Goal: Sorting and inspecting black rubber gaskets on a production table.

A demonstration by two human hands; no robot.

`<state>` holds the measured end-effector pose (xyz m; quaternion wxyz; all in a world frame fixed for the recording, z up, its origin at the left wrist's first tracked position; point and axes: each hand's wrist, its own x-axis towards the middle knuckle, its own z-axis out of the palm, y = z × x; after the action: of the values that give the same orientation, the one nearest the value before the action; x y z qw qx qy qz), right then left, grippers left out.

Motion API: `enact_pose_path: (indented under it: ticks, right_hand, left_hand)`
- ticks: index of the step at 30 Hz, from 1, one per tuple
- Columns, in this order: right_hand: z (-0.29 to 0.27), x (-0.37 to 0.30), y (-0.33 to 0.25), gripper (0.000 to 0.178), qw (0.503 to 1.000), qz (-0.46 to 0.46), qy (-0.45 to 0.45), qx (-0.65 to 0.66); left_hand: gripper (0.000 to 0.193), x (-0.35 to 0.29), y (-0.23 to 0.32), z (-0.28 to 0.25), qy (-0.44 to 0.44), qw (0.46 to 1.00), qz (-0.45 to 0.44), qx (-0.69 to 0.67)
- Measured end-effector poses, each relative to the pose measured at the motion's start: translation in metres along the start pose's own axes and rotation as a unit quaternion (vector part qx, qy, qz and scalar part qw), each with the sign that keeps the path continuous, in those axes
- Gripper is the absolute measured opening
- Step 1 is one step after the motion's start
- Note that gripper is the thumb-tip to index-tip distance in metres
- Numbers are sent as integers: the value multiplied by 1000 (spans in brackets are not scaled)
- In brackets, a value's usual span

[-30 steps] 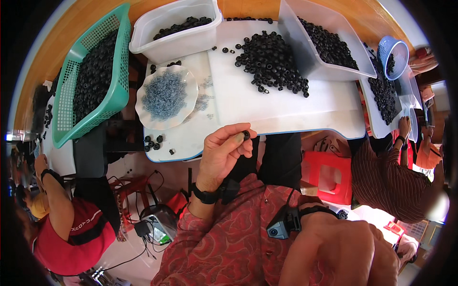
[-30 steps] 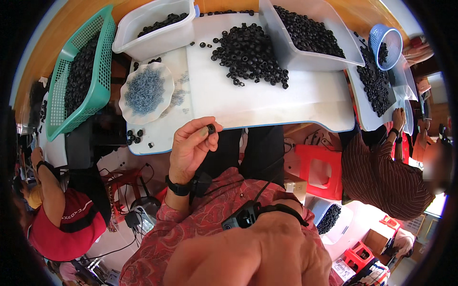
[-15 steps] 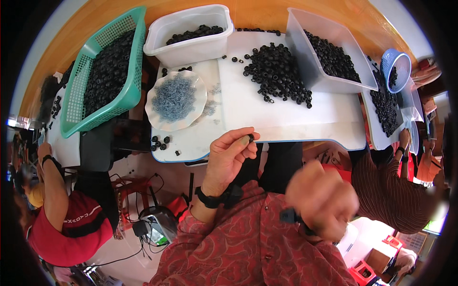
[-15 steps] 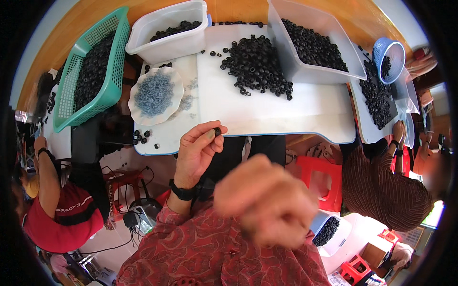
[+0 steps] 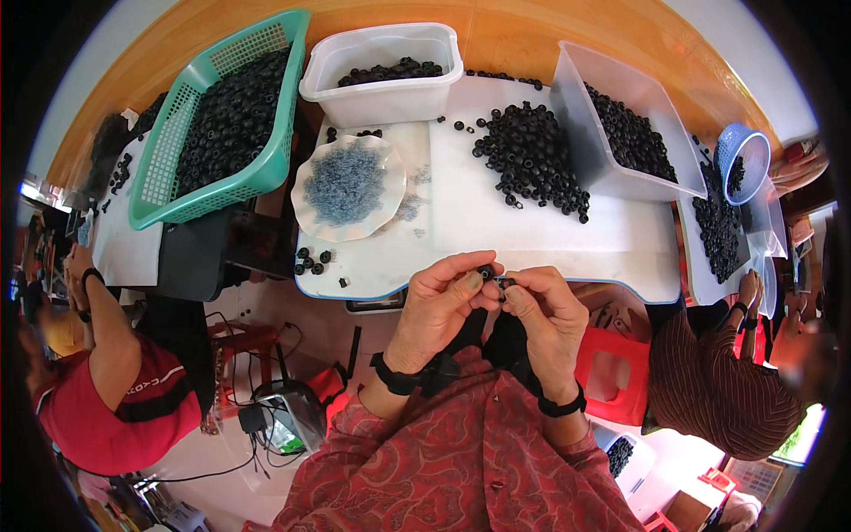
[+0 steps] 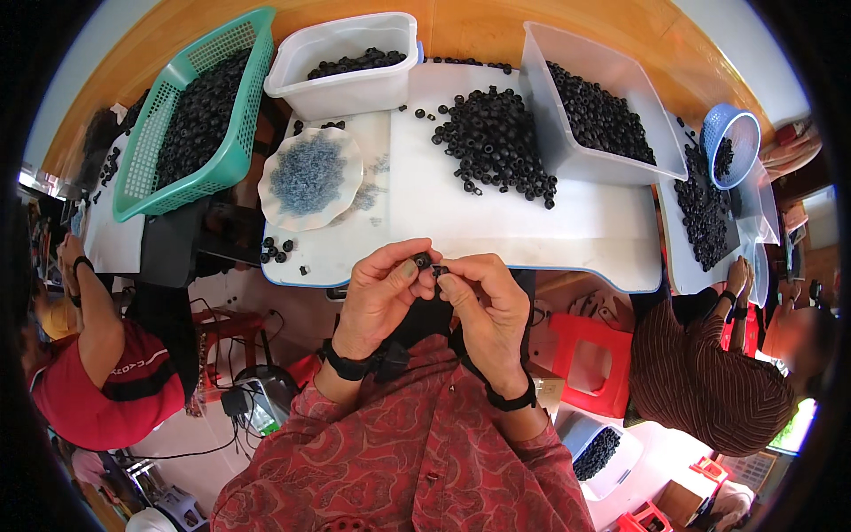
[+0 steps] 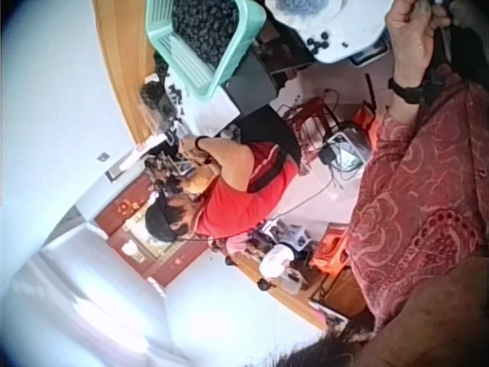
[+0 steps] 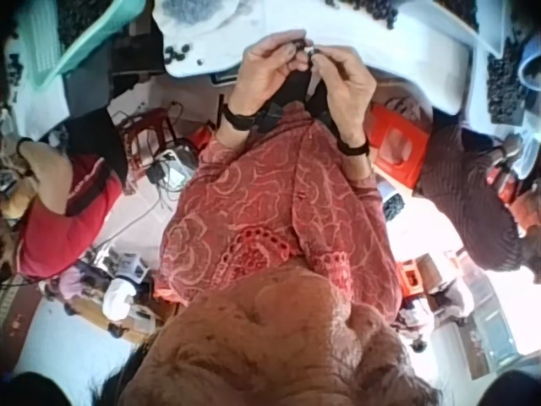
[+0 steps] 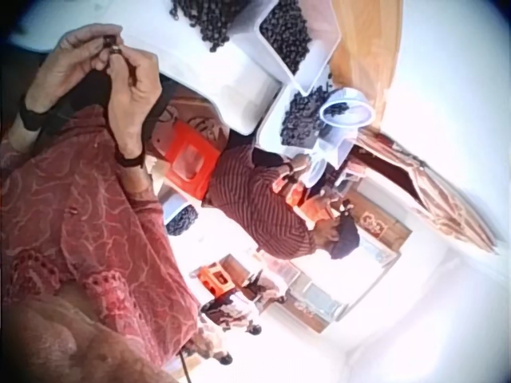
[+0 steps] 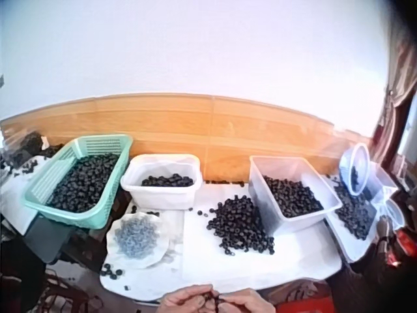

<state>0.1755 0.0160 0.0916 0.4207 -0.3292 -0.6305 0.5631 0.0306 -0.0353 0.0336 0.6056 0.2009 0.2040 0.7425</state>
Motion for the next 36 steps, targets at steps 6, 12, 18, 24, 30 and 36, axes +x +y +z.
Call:
enact_pose_path:
  ticks: [6,12,18,24,30,36]
  right_hand:
    - [3,1,2,12,1000,-4,-2,11]
    - [5,1,4,12,1000,-5,-3,-8]
    - [10,1,2,11,1000,-6,2,2]
    - [9,3,5,11,998,-41,0,-45]
    - [12,3,5,12,997,-51,0,-62]
    - [13,1,6,12,995,-47,-1,-86]
  left_hand:
    - [28,-2,-2,-4,-10,1000,-2,-20]
    - [27,-3,0,-2,-2,1000,3,-26]
    - [27,-4,1,-1,-2,1000,2,-12]
    - [26,-4,3,0,1,1000,6,12]
    - [25,-5,4,0,2,1000,9,28]
    - [25,-5,5,-1,2,999,19,43]
